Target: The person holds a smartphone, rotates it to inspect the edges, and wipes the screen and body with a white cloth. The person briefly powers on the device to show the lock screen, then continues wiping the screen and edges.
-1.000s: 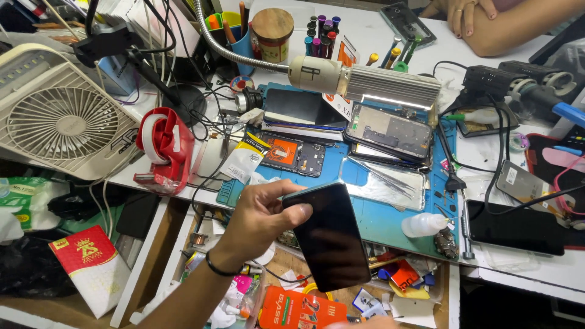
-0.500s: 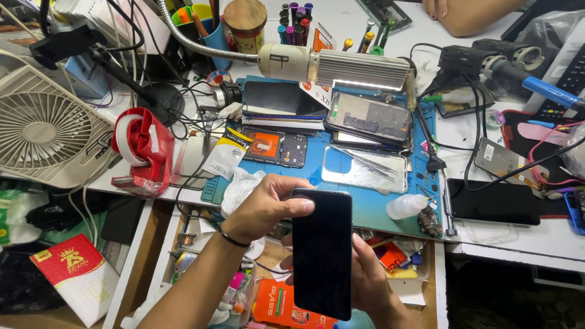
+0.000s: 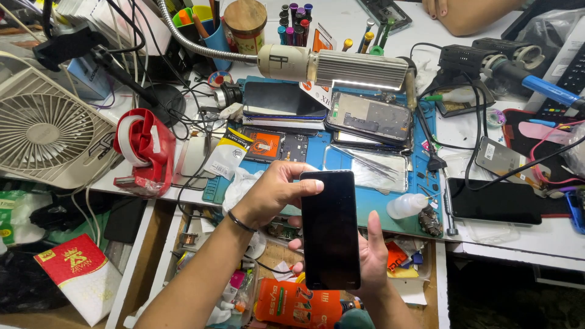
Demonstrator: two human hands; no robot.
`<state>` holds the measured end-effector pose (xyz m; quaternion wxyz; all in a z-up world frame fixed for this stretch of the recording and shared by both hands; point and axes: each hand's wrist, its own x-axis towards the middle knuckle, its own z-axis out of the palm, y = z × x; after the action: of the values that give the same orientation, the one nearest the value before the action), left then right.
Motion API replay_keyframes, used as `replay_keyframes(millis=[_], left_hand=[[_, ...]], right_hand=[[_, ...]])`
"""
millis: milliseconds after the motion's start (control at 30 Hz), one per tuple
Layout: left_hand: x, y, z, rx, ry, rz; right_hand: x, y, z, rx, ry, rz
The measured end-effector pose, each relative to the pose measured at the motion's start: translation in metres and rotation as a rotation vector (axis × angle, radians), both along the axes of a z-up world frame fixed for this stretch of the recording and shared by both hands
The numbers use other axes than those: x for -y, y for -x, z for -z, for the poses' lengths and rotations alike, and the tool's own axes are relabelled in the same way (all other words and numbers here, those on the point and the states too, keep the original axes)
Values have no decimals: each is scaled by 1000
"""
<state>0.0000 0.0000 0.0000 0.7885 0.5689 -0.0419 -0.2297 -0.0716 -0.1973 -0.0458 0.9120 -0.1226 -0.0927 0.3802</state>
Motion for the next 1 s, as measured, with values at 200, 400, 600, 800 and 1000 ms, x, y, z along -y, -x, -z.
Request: replay_keyframes(millis=[200,400,600,800,1000], left_hand=[[-2,-7,11,-12,-120,-49],[3,-4,0,-25,-169,-132],[4,-4,-7,-23,-218,-135],[2,-7,-3,20,-207,-87],[13,21,-66,-5,-527,127]], right_hand=[[-4,-5,1,-115,0,22],[-7,-6,3,-173,47,25],[-7,-6,1,-180,46,37],[-8,-6,1,-179,28,31],[2,-14,25,-216,62,49]])
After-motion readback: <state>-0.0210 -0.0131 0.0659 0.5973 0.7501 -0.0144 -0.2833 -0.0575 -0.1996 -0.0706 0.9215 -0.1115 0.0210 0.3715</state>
